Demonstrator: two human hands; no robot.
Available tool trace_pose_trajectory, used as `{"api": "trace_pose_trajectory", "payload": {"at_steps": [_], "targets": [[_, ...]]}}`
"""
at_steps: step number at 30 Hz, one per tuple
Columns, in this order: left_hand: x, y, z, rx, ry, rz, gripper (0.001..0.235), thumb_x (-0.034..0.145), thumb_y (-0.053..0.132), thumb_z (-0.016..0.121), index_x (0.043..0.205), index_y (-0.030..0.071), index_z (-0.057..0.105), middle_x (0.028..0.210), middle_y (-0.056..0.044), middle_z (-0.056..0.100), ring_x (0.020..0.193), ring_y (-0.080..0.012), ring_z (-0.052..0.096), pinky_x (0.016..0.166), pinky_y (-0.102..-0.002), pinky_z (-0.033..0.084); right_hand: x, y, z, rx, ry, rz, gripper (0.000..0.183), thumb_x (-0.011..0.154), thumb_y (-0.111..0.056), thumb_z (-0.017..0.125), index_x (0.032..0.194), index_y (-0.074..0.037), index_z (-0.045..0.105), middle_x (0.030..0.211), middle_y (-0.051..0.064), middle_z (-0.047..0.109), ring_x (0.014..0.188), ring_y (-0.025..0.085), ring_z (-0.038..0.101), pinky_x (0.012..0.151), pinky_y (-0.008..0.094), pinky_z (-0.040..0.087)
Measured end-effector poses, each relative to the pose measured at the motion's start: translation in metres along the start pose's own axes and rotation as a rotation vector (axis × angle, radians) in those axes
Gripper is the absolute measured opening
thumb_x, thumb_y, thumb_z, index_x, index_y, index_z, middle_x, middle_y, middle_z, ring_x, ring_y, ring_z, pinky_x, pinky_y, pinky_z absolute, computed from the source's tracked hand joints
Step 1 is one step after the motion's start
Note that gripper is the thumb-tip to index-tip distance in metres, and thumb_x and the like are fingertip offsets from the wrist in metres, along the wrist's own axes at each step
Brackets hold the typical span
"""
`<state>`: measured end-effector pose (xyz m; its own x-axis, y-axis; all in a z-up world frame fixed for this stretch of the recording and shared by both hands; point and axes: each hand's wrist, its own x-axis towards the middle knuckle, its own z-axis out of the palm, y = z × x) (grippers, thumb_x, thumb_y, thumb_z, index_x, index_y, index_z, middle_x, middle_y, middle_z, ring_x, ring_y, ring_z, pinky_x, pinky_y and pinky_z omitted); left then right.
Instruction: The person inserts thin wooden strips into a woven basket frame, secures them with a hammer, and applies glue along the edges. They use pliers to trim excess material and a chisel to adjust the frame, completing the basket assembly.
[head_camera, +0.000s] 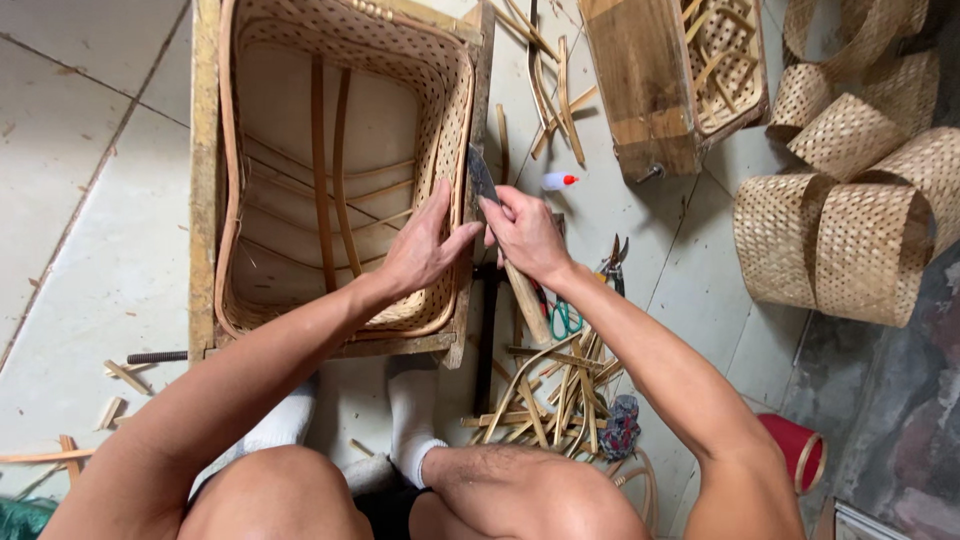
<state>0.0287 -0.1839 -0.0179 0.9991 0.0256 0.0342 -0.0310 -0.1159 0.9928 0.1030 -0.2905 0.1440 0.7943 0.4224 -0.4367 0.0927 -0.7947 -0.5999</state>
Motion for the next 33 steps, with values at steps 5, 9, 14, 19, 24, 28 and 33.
{"api": "trace_pose_trajectory", "payload": {"at_steps": [5,9,14,19,24,28,33], "targets": [[-0.007,0.04,-0.056,0.085,-0.22,-0.156,0.083,0.097,0.053,0.059,0.152,-0.005,0.034,0.152,-0.028,0.042,0.142,-0.0398,0.042,0.118,-0.043,0.034,-0.052,0.005,-0.033,-0.095,0.053,0.07,0.026,0.105,-0.021,0.055,0.103,0.002,0.068,0.061,0.008,0.065,0.043,0.013,0.059,0.04,0.029,0.049],[-0.098,0.075,-0.126,0.637,-0.211,0.246,0.064,0.096,0.046,0.061,0.137,-0.003,0.052,0.14,-0.025,0.058,0.131,-0.0381,0.056,0.112,-0.046,0.042,-0.129,0.093,-0.009,-0.443,0.196,0.101,0.03,0.104,-0.018,0.052,0.126,0.001,0.061,0.052,0.013,0.062,0.037,0.021,0.057,0.035,0.04,0.047],[-0.179,0.058,-0.144,0.911,-0.222,0.294,0.068,0.085,0.033,0.067,0.14,-0.005,0.054,0.116,-0.017,0.069,0.105,-0.0293,0.066,0.095,-0.041,0.048,-0.185,0.233,0.041,-0.614,0.172,0.347,0.032,0.104,-0.022,0.05,0.126,-0.001,0.058,0.055,0.018,0.065,0.046,0.034,0.064,0.048,0.049,0.052],[-0.175,0.055,-0.139,0.819,-0.299,0.109,0.054,0.093,0.039,0.067,0.132,0.004,0.057,0.104,-0.013,0.069,0.1,-0.0291,0.065,0.092,-0.042,0.049,-0.194,0.27,0.044,-0.74,0.232,0.476,0.032,0.1,-0.028,0.057,0.118,-0.003,0.065,0.085,0.02,0.074,0.08,0.039,0.072,0.078,0.052,0.054],[-0.16,0.075,-0.161,0.659,0.238,0.323,0.064,0.089,0.04,0.076,0.134,0.0,0.055,0.129,-0.024,0.065,0.118,-0.0387,0.061,0.102,-0.048,0.047,-0.145,0.173,0.046,-0.351,0.611,-0.127,0.04,0.104,-0.023,0.064,0.131,0.005,0.063,0.119,0.026,0.07,0.103,0.037,0.071,0.089,0.044,0.055],[-0.174,0.056,-0.199,0.412,0.683,-0.023,0.065,0.1,0.024,0.078,0.149,-0.007,0.048,0.138,-0.03,0.058,0.126,-0.0396,0.057,0.105,-0.047,0.047,-0.115,0.088,0.071,-0.067,0.582,-0.243,0.034,0.103,-0.015,0.066,0.132,0.003,0.064,0.115,0.018,0.074,0.1,0.026,0.072,0.09,0.035,0.056],[-0.366,0.022,-0.27,0.45,1.024,-0.266,0.026,0.111,0.013,0.07,0.133,-0.001,0.068,0.118,-0.016,0.073,0.108,-0.0209,0.071,0.092,-0.032,0.058,-0.129,0.046,0.076,-0.112,0.565,-0.422,0.026,0.108,-0.007,0.066,0.132,0.003,0.068,0.116,0.015,0.074,0.101,0.019,0.069,0.092,0.032,0.056]]}}
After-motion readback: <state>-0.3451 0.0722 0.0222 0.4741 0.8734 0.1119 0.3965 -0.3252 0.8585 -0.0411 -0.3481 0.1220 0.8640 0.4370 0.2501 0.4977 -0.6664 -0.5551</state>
